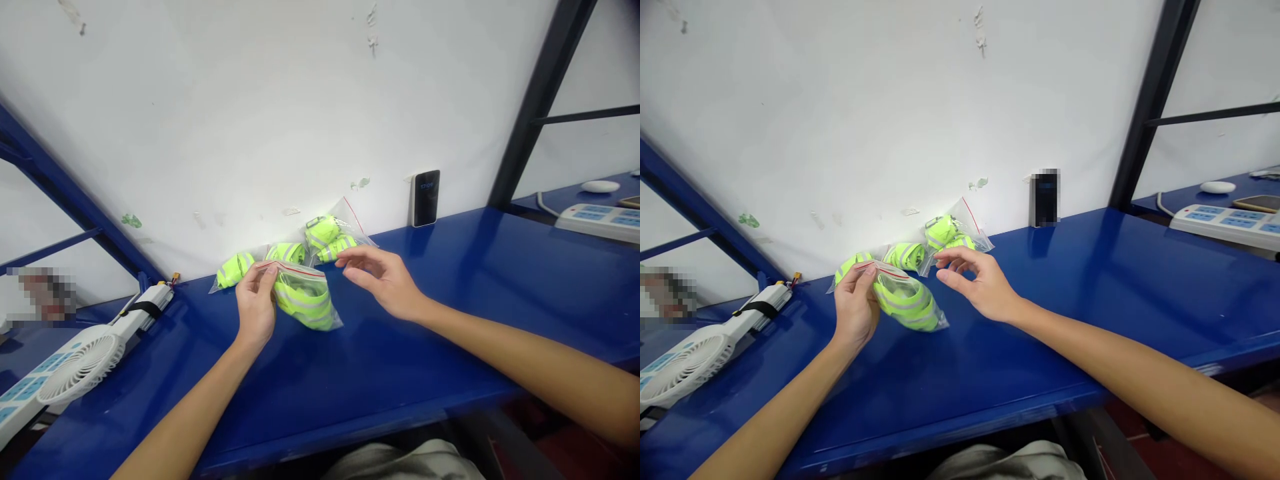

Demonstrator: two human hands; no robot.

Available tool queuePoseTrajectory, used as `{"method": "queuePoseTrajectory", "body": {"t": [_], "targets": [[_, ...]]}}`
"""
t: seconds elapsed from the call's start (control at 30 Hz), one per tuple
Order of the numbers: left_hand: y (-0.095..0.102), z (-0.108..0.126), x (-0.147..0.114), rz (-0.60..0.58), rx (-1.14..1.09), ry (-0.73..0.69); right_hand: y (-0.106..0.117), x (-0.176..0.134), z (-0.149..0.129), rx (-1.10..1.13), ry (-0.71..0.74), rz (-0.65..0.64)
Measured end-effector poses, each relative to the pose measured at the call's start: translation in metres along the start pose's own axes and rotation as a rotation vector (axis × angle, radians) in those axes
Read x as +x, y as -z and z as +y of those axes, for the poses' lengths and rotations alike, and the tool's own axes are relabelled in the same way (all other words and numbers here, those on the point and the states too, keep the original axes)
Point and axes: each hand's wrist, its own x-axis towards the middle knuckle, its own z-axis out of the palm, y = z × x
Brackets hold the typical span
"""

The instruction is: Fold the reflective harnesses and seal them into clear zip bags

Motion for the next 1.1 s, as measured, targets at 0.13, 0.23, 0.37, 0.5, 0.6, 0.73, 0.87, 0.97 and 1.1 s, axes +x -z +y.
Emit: {"method": "queuePoseTrajectory", "body": {"t": [0.13,0.23,0.37,0.5,0.6,0.73,0.87,0.97,1.1], "targets": [[-0.001,0.020,-0.004,-0.067,0.205,-0.091,-0.006,-0.004,-0.017,0.271,-0.109,-0.138],[-0.001,0.031,-0.005,-0.122,0.349,-0.206,-0.013,-0.007,-0.017,0.334,-0.197,-0.192],[0.002,0.030,-0.004,-0.103,0.453,-0.316,-0.019,-0.006,-0.011,0.284,-0.201,-0.107],[-0.002,0.023,-0.005,-0.010,0.503,-0.469,-0.017,-0.001,-0.006,0.179,-0.108,0.026],[-0.006,0.018,-0.008,-0.003,0.493,-0.659,-0.011,0.004,-0.004,0.127,-0.043,0.110],[-0.009,0.013,-0.013,-0.135,0.471,-0.735,-0.001,0.010,-0.006,0.119,-0.047,0.172],[-0.014,0.031,-0.007,-0.258,0.606,-0.613,0.007,0.012,-0.012,0.082,-0.058,0.171],[-0.024,0.059,0.010,-0.505,0.714,-0.520,0.009,0.013,-0.015,0.044,-0.038,0.173],[-0.043,0.093,0.036,-0.873,0.741,-0.314,0.010,0.014,-0.015,0.016,-0.046,0.189]]}}
